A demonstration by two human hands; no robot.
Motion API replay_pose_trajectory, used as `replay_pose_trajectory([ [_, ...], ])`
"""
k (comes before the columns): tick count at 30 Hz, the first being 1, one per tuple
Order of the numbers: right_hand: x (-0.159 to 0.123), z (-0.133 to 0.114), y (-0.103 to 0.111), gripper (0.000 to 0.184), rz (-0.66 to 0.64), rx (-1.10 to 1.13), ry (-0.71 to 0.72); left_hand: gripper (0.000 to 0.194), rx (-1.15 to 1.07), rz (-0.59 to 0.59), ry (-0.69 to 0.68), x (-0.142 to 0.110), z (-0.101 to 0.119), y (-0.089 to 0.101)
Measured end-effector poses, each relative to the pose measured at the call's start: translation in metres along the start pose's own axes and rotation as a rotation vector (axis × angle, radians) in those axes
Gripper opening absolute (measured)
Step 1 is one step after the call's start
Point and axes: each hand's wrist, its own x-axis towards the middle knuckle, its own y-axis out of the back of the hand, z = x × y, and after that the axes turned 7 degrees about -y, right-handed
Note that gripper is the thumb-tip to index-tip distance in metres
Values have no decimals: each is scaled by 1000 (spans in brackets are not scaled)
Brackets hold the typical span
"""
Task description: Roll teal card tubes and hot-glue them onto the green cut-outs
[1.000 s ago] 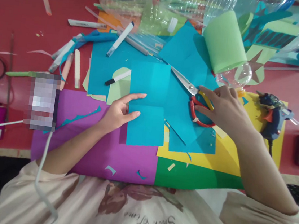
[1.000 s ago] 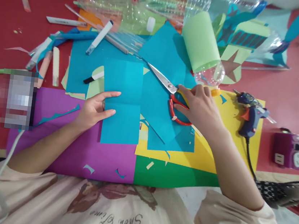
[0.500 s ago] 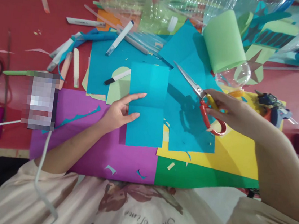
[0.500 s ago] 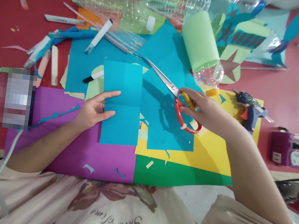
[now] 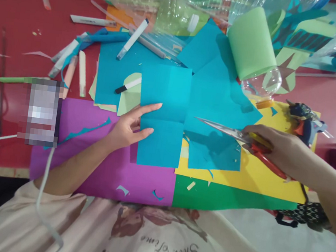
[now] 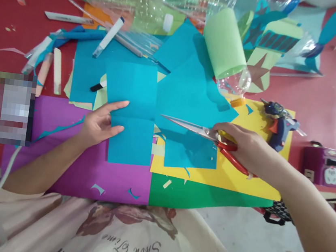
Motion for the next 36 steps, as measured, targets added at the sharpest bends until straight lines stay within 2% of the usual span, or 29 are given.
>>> replay_pose_trajectory([
  [3, 0, 3, 2, 39, -112, -63, 24, 54, -12, -24, 27, -2, 1, 0],
  [6, 1, 2, 3, 56, -186, -81, 55, 55, -27, -54, 65, -3, 2, -1],
  [13, 5, -13, 6, 76, -248, -93, 49, 54, -23, -69, 0, -2, 2, -4],
  [18, 11, -23, 4, 73, -241, -78, 108, 56, 11, -85, -56, -3, 1, -4],
  [25, 16, -37, 0, 79, -245, -92, 129, 56, 41, -86, -70, -3, -1, -3],
  [36, 17, -38, -4, 75, -241, -53, 145, 57, 109, -80, -107, -2, 1, -3],
])
